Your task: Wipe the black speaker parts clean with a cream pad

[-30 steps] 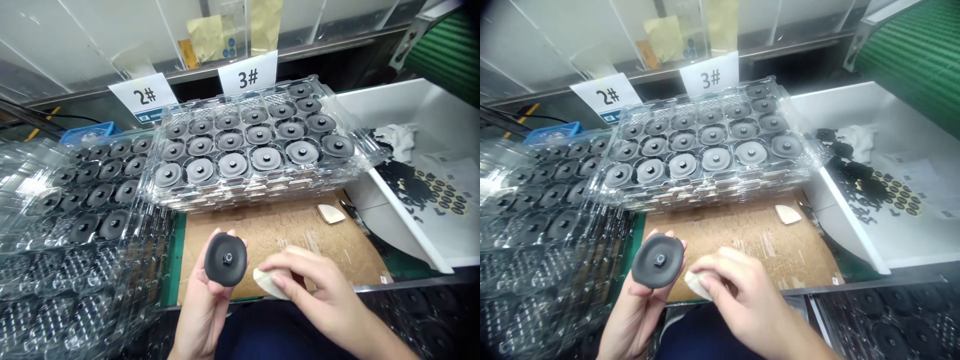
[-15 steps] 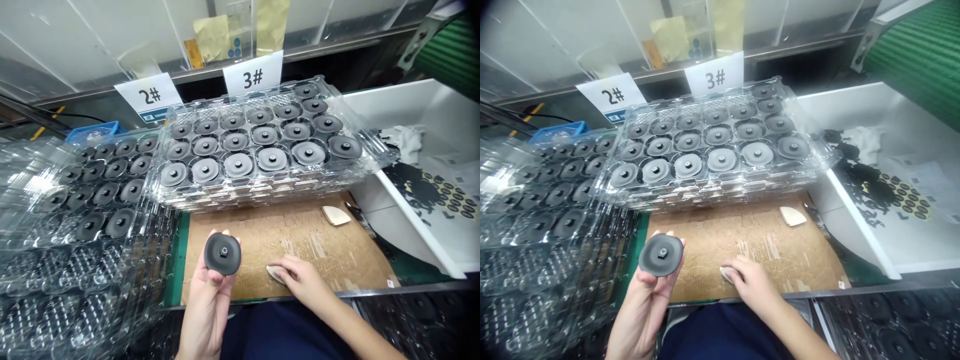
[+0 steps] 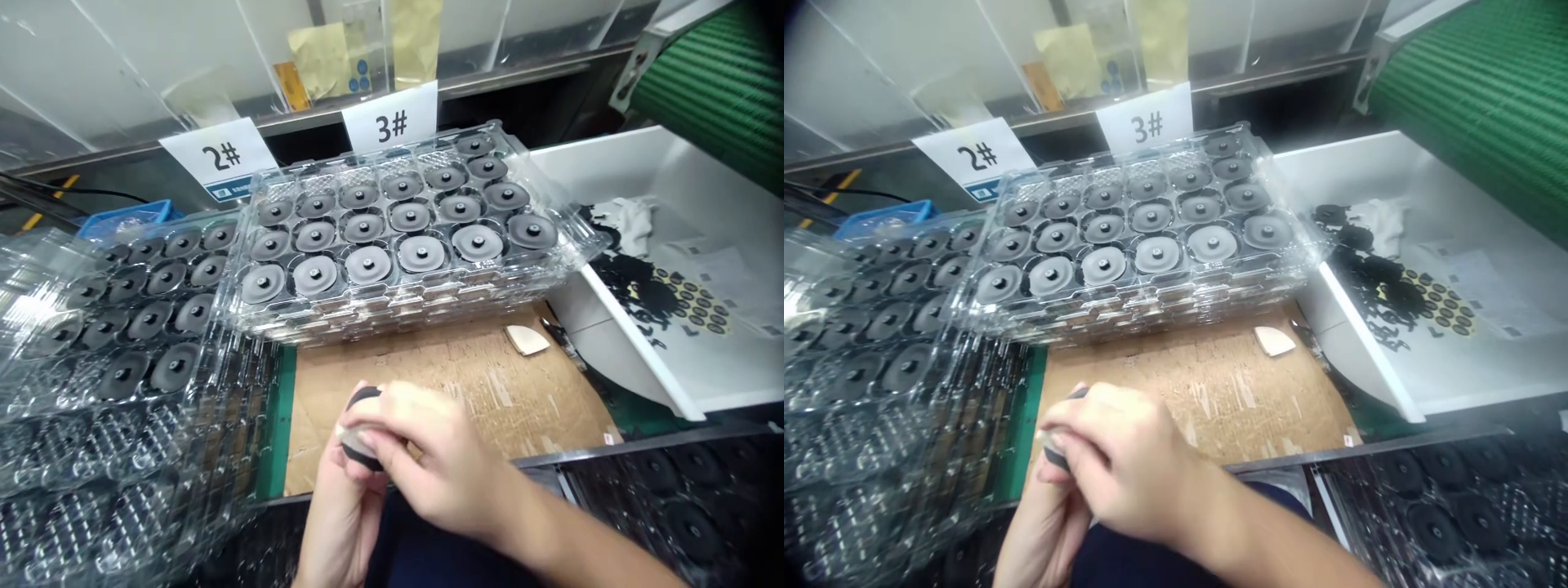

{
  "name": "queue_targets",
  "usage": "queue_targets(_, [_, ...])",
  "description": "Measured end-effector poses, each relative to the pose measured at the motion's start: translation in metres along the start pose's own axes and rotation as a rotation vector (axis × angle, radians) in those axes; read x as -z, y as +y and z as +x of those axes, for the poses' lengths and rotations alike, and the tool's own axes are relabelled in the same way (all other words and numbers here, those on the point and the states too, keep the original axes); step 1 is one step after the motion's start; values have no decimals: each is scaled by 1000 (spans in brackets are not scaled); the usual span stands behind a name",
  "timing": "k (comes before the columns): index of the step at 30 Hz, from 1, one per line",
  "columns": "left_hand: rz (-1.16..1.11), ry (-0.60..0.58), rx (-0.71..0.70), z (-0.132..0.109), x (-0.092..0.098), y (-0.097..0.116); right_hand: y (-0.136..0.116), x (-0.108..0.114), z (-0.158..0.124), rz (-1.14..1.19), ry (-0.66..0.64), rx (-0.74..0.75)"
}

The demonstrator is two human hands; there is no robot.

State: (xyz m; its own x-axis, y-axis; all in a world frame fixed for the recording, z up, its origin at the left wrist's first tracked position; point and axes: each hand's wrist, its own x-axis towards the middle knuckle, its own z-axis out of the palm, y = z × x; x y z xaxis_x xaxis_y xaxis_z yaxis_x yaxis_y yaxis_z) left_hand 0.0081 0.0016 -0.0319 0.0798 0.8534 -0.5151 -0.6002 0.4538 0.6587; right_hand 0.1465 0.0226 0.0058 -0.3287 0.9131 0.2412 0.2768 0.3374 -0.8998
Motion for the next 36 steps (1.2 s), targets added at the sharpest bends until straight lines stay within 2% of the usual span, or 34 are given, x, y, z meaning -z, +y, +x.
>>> queue_targets(2, [7, -15, -21, 1, 1, 3, 2, 0, -7, 36, 5, -37])
queue_targets(4, [16, 12, -71, 2, 0, 8, 4, 4, -17, 60, -140, -131])
queue_targets(6, [28, 54, -126, 2, -3, 13, 5, 10, -25, 43, -187, -241])
queue_targets(8, [39, 57, -147, 2, -9, 15, 4, 14, -27, 3, -63, -269])
queue_targets(10, [44, 38, -117, 1, -14, 15, 2, 15, -23, -19, 54, -173])
queue_targets(11, [47, 37, -101, 1, -16, 15, 1, 13, -19, -31, 66, -109])
queue_targets(13, [56, 47, -90, 1, -16, 13, 0, 9, -13, -63, 17, -58])
queue_targets(16, [96, 70, -84, 3, -8, 10, 3, 2, -5, -68, -81, -135])
queue_targets(19, [97, 47, -113, 6, 2, 8, 7, 1, -3, -22, -26, -187])
queue_targets(21, [74, 31, -96, 6, 5, 7, 12, 4, -7, 85, -97, -242])
queue_targets(23, [52, 40, -61, 5, 5, 7, 22, 8, -16, 171, -207, -345])
queue_targets(24, [41, 47, -57, 4, 5, 8, 30, 9, -22, 169, -222, -409])
queue_targets(27, [32, 58, -76, 3, 3, 11, 58, 5, -48, 12, -74, -582])
queue_targets(31, [27, 57, -66, 3, 3, 12, 88, -11, -74, -89, 24, -633])
queue_targets(34, [18, 46, -51, 2, 2, 11, 88, -13, -71, -86, 59, -614])
queue_targets(36, [19, 35, -46, 1, 1, 10, 74, -8, -58, -68, 94, -592])
